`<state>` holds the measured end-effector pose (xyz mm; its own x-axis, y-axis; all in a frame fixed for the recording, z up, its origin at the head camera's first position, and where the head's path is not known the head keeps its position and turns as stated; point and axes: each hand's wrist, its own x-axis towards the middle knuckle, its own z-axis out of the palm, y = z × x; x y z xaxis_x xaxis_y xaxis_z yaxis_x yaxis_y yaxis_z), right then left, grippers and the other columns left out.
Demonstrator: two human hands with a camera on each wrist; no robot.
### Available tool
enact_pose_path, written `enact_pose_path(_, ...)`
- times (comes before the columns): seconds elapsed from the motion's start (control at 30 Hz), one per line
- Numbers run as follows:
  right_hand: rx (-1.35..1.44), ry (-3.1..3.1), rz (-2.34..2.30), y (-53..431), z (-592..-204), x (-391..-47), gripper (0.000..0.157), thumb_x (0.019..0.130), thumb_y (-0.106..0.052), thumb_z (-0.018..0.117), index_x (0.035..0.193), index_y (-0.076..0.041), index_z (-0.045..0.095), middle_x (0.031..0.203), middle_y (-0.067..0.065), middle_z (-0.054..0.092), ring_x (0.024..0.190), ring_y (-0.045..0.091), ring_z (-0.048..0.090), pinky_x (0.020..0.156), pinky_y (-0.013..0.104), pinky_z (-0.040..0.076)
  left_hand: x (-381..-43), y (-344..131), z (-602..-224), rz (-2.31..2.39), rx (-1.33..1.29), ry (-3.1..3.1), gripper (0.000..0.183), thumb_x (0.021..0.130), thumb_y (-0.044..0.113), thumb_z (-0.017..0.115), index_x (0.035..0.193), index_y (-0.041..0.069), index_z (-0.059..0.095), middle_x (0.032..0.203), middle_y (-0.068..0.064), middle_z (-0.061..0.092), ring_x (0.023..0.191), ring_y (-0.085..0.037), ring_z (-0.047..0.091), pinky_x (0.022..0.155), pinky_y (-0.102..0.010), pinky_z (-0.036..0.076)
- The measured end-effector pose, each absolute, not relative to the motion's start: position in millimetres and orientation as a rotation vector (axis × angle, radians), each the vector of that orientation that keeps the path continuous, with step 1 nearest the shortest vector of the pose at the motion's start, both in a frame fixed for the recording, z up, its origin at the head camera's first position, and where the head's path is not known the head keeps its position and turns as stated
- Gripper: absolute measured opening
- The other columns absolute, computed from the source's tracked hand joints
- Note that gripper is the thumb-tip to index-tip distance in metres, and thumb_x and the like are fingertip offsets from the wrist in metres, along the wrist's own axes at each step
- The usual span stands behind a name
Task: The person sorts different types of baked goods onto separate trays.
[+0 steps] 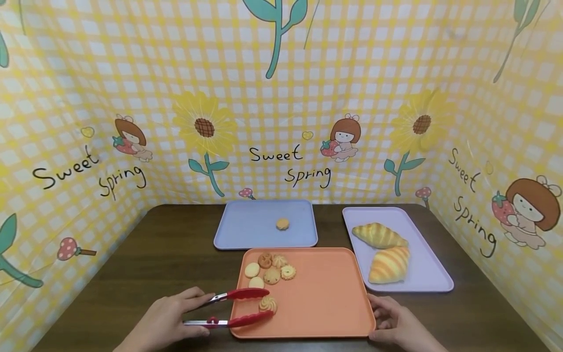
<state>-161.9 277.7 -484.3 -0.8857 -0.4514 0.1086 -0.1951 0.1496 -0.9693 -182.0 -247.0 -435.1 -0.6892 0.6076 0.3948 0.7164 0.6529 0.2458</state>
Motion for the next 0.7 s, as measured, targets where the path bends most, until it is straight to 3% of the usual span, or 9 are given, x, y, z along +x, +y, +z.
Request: enact_pose_path(0.7,-0.638,2.207,-1.832,278,-485,-162,0.081,0.082,-0.001,0.077,0.140,0.025,0.027,0.118,0.013,0.049,0.095,0.007,0.058,0.076,0.026,0.054,-195,-239,-429,-0.489,-0.978,-2.508,0.055,0.069,0.039,0.089,0.115,0.013,0.074,0.105,0.014,0.061,0.062,0.005,0.046,0.051,-0.021,0.038)
